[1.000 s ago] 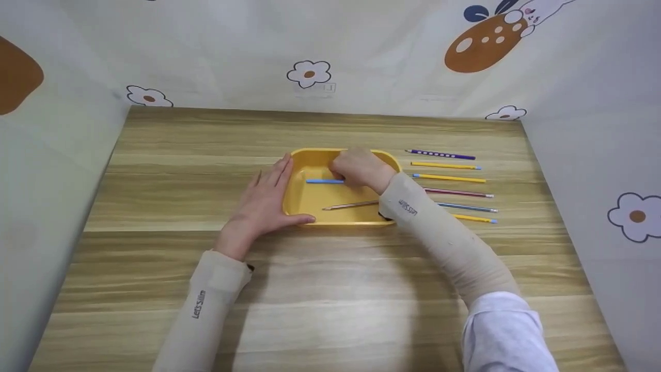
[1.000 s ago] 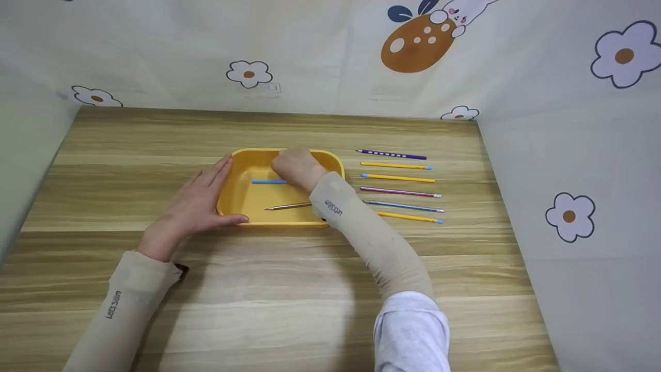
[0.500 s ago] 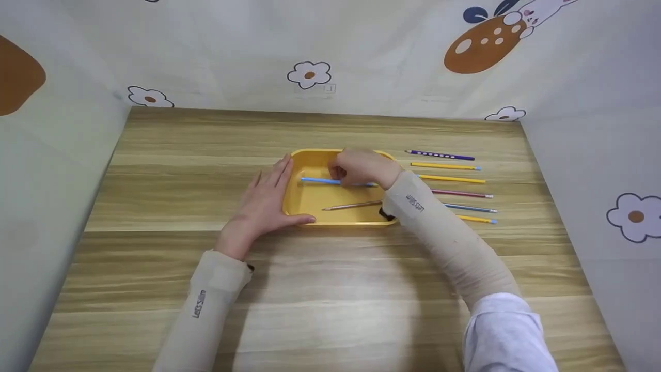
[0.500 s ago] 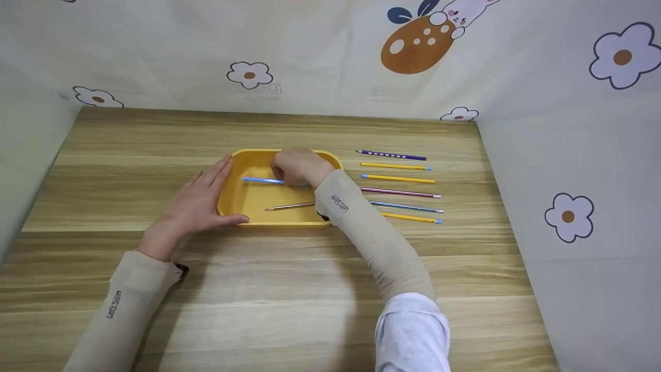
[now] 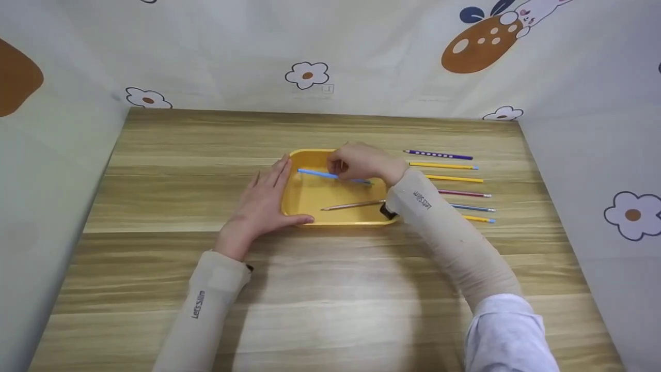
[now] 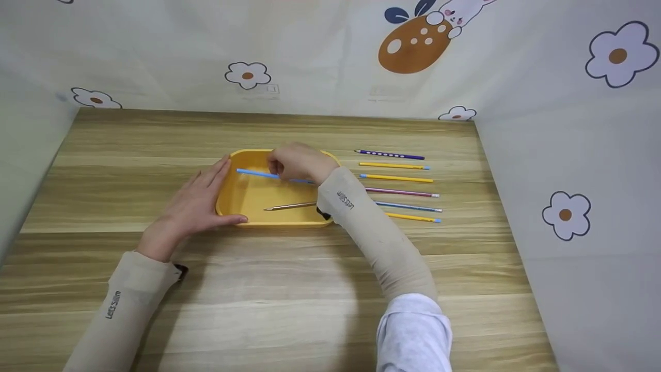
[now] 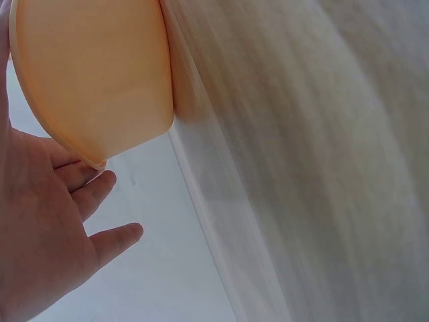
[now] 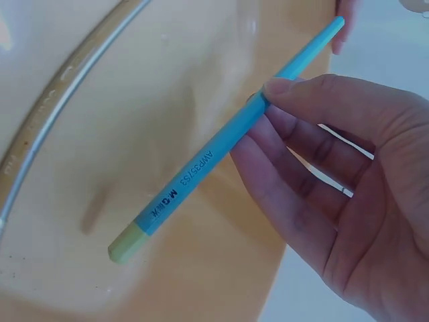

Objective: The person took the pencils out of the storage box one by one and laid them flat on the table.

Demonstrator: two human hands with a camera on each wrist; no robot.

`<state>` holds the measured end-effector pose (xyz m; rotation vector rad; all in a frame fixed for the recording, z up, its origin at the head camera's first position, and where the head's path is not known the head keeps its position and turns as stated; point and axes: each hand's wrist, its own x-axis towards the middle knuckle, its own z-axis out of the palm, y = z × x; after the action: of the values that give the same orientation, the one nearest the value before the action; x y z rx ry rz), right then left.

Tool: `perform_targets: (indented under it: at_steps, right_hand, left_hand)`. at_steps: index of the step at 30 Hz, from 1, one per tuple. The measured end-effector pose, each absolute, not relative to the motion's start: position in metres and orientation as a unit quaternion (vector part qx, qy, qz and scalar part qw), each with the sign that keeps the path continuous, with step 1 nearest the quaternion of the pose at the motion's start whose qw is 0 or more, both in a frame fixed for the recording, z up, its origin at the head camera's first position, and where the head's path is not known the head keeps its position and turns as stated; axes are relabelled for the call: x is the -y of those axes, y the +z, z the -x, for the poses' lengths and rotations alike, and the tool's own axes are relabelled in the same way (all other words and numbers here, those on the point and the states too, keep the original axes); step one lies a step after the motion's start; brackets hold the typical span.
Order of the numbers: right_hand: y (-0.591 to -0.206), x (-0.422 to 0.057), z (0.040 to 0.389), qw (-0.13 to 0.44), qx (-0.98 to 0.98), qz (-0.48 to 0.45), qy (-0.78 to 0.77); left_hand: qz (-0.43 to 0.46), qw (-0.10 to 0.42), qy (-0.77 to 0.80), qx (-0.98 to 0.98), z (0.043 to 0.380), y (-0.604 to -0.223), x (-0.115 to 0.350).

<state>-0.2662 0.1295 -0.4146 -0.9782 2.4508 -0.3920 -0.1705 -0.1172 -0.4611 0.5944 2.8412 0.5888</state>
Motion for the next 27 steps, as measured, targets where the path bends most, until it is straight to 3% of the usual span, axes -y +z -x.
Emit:
perform_targets:
  at_steps: [27]
  right_hand:
    - [-0.361, -0.178, 0.267, 0.167, -0.894, 0.318, -0.269]
  left_hand:
    - [-0.207, 0.088, 0.192, -0.955, 0.171, -0.461, 0.117]
